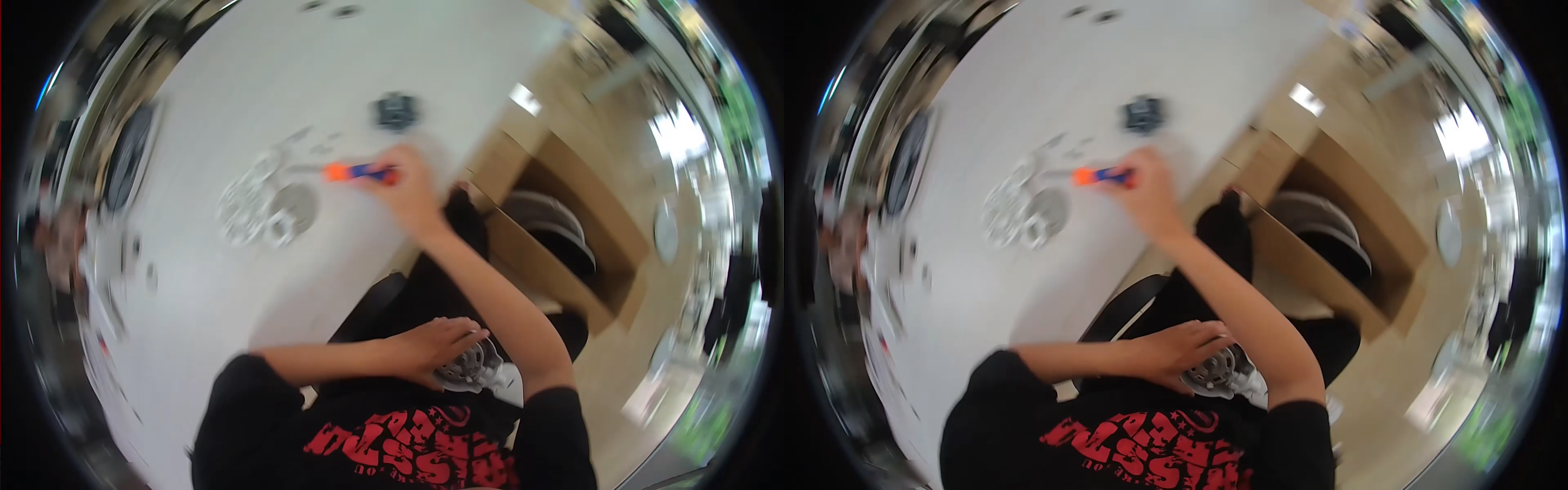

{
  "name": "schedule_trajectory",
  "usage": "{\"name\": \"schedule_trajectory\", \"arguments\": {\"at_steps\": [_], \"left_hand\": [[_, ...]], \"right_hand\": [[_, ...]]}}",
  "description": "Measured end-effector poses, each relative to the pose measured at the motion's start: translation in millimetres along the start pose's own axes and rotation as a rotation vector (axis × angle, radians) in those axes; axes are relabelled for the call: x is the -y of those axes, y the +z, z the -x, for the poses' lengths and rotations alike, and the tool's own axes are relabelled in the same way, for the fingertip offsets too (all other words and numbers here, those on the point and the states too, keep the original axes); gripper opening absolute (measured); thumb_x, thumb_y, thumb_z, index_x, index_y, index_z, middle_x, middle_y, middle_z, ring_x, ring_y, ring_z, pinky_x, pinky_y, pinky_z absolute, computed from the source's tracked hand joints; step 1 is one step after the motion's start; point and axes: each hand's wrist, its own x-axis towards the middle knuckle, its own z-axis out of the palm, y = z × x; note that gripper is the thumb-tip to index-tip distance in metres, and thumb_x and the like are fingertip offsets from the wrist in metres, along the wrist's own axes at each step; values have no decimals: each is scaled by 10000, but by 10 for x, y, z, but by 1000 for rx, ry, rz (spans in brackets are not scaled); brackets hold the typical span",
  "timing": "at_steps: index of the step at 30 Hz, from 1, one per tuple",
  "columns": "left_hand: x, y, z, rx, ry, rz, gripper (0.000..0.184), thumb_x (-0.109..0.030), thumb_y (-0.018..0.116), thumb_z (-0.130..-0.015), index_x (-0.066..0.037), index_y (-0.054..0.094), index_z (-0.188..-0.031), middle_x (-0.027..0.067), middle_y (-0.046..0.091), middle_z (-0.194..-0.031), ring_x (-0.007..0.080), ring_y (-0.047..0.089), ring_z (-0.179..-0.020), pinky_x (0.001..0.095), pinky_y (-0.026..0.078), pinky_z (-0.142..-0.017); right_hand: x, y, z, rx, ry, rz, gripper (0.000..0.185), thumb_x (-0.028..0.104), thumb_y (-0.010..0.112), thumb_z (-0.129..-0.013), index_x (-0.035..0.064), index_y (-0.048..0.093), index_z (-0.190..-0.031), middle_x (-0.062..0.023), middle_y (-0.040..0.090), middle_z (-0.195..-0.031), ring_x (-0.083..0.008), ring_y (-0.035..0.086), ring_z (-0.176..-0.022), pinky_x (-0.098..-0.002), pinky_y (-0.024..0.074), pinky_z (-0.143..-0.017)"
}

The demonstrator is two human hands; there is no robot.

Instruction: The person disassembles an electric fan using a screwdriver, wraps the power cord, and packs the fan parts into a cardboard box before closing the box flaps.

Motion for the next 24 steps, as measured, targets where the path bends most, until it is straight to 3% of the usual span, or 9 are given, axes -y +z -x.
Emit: {"name": "schedule_trajectory", "arguments": {"at_steps": [2, 3, 8, 11, 13, 15, 17, 19, 24], "left_hand": [[-79, -83, -72, 34, -30, -19, 1141, -310, 920, -597, 63, 327, -1497, 252, 439, -1407, 432, 455, -1327, 491, 409, -1094], [-107, -105, -112, 61, -62, -41, 1115, -314, 919, -618, 61, 338, -1493, 259, 444, -1398, 456, 456, -1321, 511, 414, -1089], [-179, -238, -390, 230, -224, 2, 1108, -288, 927, -639, 37, 336, -1519, 263, 417, -1466, 473, 470, -1343, 495, 443, -1104], [-139, -227, -436, 222, -311, 31, 1095, -238, 937, -639, 18, 343, -1522, 272, 372, -1544, 460, 425, -1423, 471, 412, -1167], [-45, -209, -472, 213, -266, 41, 1079, -226, 937, -639, 17, 355, -1514, 266, 392, -1536, 446, 435, -1421, 464, 409, -1171], [3, -218, -554, 196, -265, 72, 1044, -214, 931, -645, 17, 375, -1497, 260, 418, -1528, 425, 439, -1427, 455, 399, -1183], [21, -270, -668, 218, -304, 111, 1047, -212, 932, -644, 16, 373, -1500, 263, 411, -1531, 427, 436, -1429, 454, 396, -1184], [12, -321, -812, 231, -356, 190, 1022, -97, 888, -614, 18, 379, -1493, 231, 402, -1524, 419, 402, -1446, 462, 380, -1195], [102, -396, -1149, 340, -389, 180, 1034, -124, 890, -604, 22, 384, -1495, 243, 414, -1516, 407, 422, -1437, 450, 379, -1195]], "right_hand": [[64, 45, 4, 35, 29, -38, 262, 108, 865, -718, 31, 712, -917, -127, 605, -924, -291, 619, -878, -382, 508, -802], [-8, 78, -6, 25, -99, 45, 227, 134, 833, -733, 39, 675, -864, -148, 611, -937, -339, 607, -945, -435, 505, -830], [29, -166, 115, 64, -241, 34, 349, 163, 825, -779, 57, 643, -1057, -163, 559, -1164, -341, 559, -1135, -413, 496, -929], [87, -881, 322, 35, -312, -95, 283, 178, 803, -820, 72, 661, -1040, -142, 586, -1134, -328, 582, -1122, -409, 509, -930], [-169, -1580, 513, -48, -311, 87, 225, 196, 781, -863, 101, 659, -1025, -115, 623, -1114, -317, 621, -1046, -418, 526, -907], [-555, -2417, 732, -162, -89, 312, 137, 201, 753, -877, 82, 701, -922, -99, 681, -987, -318, 645, -972, -425, 525, -873], [-1233, -3294, 1004, -226, 163, 607, 173, 204, 730, -886, 45, 714, -953, -133, 704, -1000, -335, 650, -998, -422, 507, -916], [-1923, -4025, 1400, -262, 252, 838, 239, 149, 768, -832, 39, 690, -1029, -161, 671, -1079, -355, 629, -1069, -452, 508, -932], [-2714, -4768, 1800, -136, 450, 1082, 557, 223, 795, -829, 38, 567, -1302, -171, 586, -1303, -370, 570, -1234, -472, 486, -1029]]}}
